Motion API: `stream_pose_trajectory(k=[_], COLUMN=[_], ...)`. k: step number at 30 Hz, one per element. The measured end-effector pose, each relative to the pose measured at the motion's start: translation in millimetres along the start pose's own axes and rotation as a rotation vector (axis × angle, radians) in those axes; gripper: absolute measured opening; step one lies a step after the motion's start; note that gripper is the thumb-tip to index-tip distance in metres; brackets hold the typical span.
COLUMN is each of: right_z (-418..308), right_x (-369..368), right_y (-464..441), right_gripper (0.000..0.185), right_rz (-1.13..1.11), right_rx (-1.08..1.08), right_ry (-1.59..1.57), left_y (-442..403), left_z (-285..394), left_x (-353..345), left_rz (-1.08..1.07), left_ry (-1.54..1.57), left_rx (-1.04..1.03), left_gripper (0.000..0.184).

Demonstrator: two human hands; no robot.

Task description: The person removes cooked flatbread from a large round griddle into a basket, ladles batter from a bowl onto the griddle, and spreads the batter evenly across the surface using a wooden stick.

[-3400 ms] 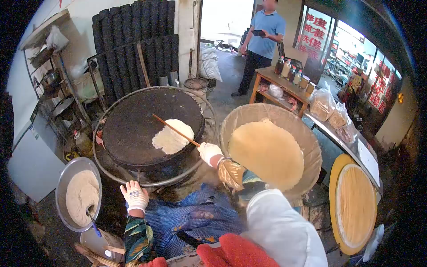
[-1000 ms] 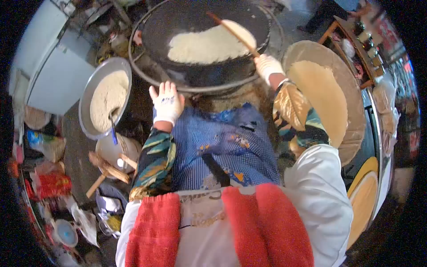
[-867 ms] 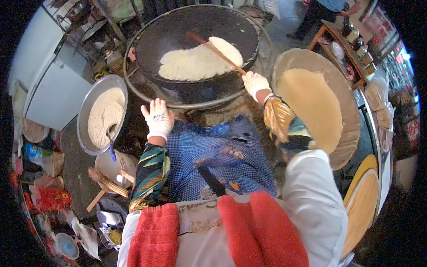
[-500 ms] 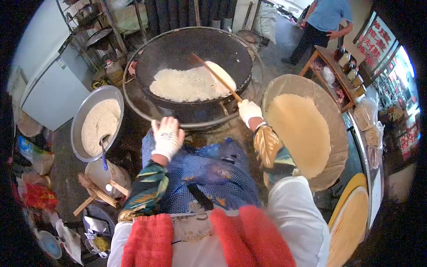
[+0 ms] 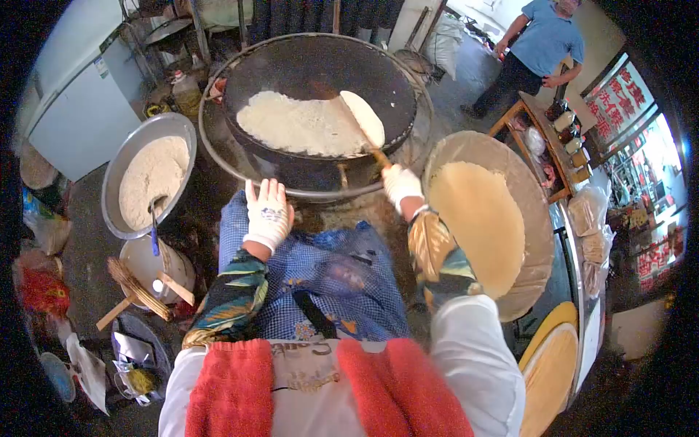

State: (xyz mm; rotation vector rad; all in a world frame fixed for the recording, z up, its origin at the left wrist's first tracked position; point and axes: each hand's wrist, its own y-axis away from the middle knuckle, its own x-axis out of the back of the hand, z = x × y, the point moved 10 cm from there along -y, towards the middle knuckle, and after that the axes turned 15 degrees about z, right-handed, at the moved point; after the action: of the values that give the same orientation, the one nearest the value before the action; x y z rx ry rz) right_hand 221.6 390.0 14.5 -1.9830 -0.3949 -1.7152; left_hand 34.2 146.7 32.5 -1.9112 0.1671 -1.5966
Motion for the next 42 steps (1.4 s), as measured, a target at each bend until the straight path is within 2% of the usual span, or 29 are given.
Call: stream_pose_trajectory(k=[1,5,7,9,11,12,15,16,17,19,21,23,24,25,27,28,29,30,31,32,33,34,35,36,37,38,39,41,42], right_z=[20.3,5.6,-23.8,-13.0,30.0,27.2,-6.6,-6.7,-6.2,27.3,23.7,1.7,-5.1,2.7,13.3,24.4,33.6,21.1,26.3,9.5,-7.2,-26.2,-36.4,-19.2,6.4,21.1,23.4,10.0,-1.7], right_x=[7.0,-7.9,0.5,-25.8,-4.3,0.7,22.8,10.1,0.4,3.4,6.1,12.4,17.8,-24.0,7.7,5.4,-1.2,-13.4,-21.8,-4.7,10.3,11.2,2.2,-13.4,-33.6,-4.8,6.8,4.9,14.5], right_y=[-12.5,-26.5,6.5,14.6,-15.5,-22.3,-15.6,-16.1,-14.1,-26.2,-28.3,-32.3,-21.1,-25.7,-4.7,-7.7,-24.2,-34.1,-32.8,-22.1,-8.9,6.1,19.5,6.2,-1.2,-4.5,-9.4,-22.9,-14.1], right_gripper=[0.042,0.040,0.042,0.044,0.045,0.043,0.042,0.042,0.042,0.042,0.041,0.042,0.044,0.046,0.045,0.044,0.044,0.043,0.043,0.043,0.043,0.043,0.044,0.044,0.044,0.043,0.042,0.042,0.041], right_rz=[0.061,0.162,-0.043,-0.102,0.134,0.162,0.111,0.088,0.058,0.103,0.121,0.146,0.087,0.031,0.121,0.142,0.170,0.134,0.139,0.129,0.117,0.067,0.015,0.039,0.045,0.039,0.183,0.182,0.162], right_rx=[-0.110,0.126,0.084,0.099,-0.077,-0.025,-0.030,0.011,0.051,-0.112,-0.093,0.019,-0.031,0.102,-0.101,-0.087,-0.062,0.101,0.100,0.067,0.040,0.109,0.187,0.169,0.137,-0.098,-0.057,0.077,0.063], right_ry=[-0.003,-0.022,0.008,0.019,0.011,0.057,0.042,0.061,0.086,0.092,0.070,0.025,-0.016,0.066,-0.004,0.034,0.064,0.081,0.075,0.000,-0.071,-0.036,-0.008,0.030,0.067,0.002,0.030,0.066,0.078], left_y=[-2.2,-5.3,-8.4,-6.8,-6.0,-6.3,-8.4,-9.5,-10.9,-10.4,-11.6,-13.5,-15.2,-15.0,-14.5,-14.4,-16.5,-16.6,-18.6,-25.9,-29.1,-26.9,-28.4,-24.6,-22.5,-17.8,-10.6,2.5,5.0], left_z=[-4.2,-19.1,-25.3,-34.5,-43.1,-47.0,-57.6,-60.0,-62.4,-69.9,-73.5,-83.2,-85.5,-88.2,-100.9,-110.4,-114.3,-118.1,-122.5,-121.6,-113.7,-105.5,-85.3,-59.8,-32.4,-9.0,11.4,29.4,29.3], left_x=[-0.3,-4.6,-1.4,2.1,-4.3,-5.9,-6.3,-5.0,-7.5,-16.1,-12.7,-15.7,-9.8,-10.0,-16.6,-26.9,-27.1,-27.5,-26.5,-12.6,-1.1,2.5,12.4,24.6,32.3,23.6,20.1,5.9,5.0], left_rz=[-0.005,-0.090,-0.032,0.031,0.015,0.012,-0.015,-0.020,-0.187,-0.169,-0.205,-0.196,-0.221,-0.225,-0.158,-0.071,-0.109,-0.074,-0.033,-0.019,-0.114,-0.209,-0.022,0.172,0.195,0.047,0.078,0.055,0.010], left_ry=[-0.035,-0.018,-0.024,-0.043,-0.072,-0.085,-0.065,-0.073,-0.079,-0.113,-0.105,-0.112,-0.109,-0.116,-0.134,-0.133,-0.163,-0.182,-0.203,-0.211,-0.175,-0.135,-0.033,0.138,0.210,0.233,0.241,0.110,0.065], left_rx=[0.003,0.060,0.072,0.079,0.094,0.094,0.121,0.139,0.161,0.173,0.181,0.198,0.216,0.219,0.212,0.218,0.226,0.217,0.208,0.212,0.234,0.265,0.201,0.135,0.092,0.094,0.021,-0.019,-0.036], left_gripper=[0.054,0.052,0.050,0.049,0.049,0.049,0.049,0.050,0.054,0.055,0.055,0.056,0.056,0.055,0.053,0.055,0.054,0.053,0.051,0.051,0.050,0.049,0.046,0.039,0.034,0.046,0.050,0.055,0.060])
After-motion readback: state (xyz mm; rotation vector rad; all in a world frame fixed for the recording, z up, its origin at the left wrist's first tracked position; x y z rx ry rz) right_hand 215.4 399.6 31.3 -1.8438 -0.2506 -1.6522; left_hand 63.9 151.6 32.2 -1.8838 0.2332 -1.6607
